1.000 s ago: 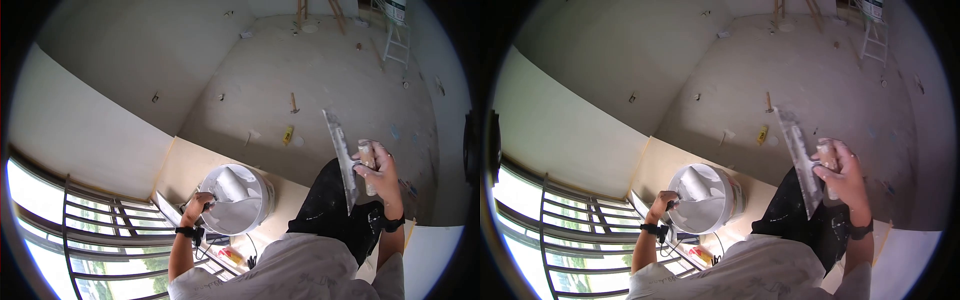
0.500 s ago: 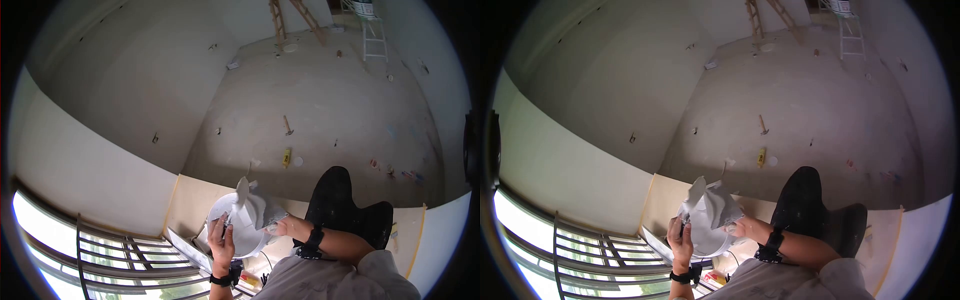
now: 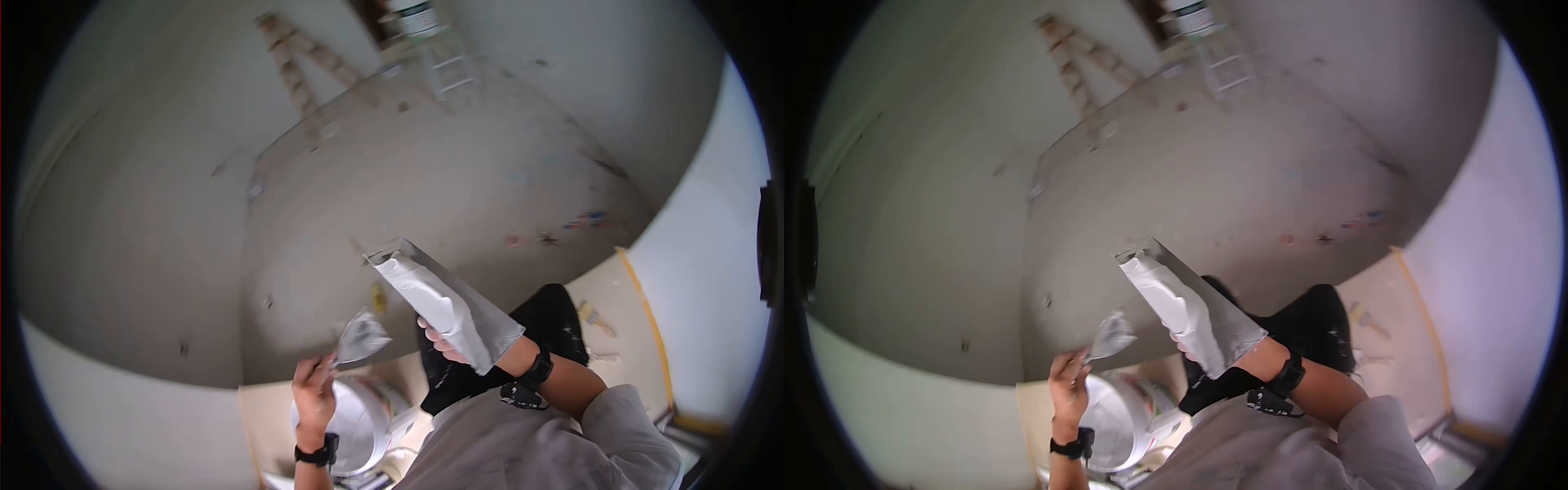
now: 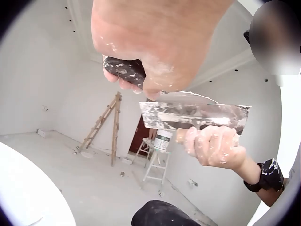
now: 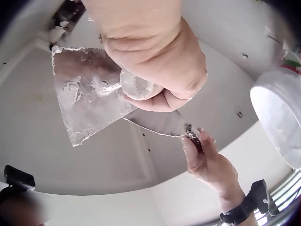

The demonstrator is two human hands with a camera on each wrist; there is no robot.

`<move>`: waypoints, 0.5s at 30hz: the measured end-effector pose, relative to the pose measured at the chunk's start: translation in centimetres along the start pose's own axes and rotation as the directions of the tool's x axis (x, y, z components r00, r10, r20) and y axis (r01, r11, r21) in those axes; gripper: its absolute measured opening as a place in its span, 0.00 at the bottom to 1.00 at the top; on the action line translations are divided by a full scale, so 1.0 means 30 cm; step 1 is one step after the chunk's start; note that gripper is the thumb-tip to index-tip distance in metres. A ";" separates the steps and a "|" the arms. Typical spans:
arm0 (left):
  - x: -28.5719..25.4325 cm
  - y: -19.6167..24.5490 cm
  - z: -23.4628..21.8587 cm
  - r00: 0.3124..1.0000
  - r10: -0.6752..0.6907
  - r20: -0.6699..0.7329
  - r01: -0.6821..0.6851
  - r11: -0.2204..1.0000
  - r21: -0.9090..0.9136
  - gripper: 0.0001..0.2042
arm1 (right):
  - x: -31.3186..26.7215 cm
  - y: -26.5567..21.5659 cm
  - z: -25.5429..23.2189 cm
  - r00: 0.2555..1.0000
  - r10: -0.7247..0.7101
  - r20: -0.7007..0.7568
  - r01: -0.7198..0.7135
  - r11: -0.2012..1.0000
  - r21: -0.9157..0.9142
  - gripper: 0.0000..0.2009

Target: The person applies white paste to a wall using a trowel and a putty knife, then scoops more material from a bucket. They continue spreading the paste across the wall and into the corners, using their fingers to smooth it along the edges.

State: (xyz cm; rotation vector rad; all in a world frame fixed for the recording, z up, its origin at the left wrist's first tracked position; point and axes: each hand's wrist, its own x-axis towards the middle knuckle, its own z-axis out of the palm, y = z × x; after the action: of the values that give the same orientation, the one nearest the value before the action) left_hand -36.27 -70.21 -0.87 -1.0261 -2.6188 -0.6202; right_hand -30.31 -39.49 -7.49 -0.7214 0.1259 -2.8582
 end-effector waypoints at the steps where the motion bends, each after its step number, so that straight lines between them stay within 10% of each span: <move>1: 0.023 0.000 0.004 0.995 -0.097 0.029 0.101 0.969 -0.227 0.13 | -0.026 -0.046 0.040 0.996 -0.086 0.030 0.088 0.994 -0.071 0.21; 3: 0.053 -0.057 0.038 0.913 -0.342 0.223 0.404 0.672 -0.621 0.15 | -0.094 -0.087 0.065 0.979 -0.203 0.027 0.203 0.953 -0.224 0.22; 6: 0.205 0.171 -0.011 0.848 -0.014 0.529 0.506 0.314 -0.803 0.10 | -0.224 -0.022 -0.046 0.916 -0.184 -0.357 0.238 0.964 0.114 0.22; 15: 0.427 0.379 0.366 0.570 0.318 0.758 0.680 0.335 -0.652 0.10 | -0.458 -0.065 0.059 0.908 -0.399 -0.125 0.387 0.916 -0.109 0.21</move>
State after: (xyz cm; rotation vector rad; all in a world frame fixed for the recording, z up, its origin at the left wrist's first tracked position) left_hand -38.51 -50.03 -2.22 -1.4761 -3.0578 -2.6009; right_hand -17.92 -34.84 -12.02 -0.6117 0.1310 -3.3117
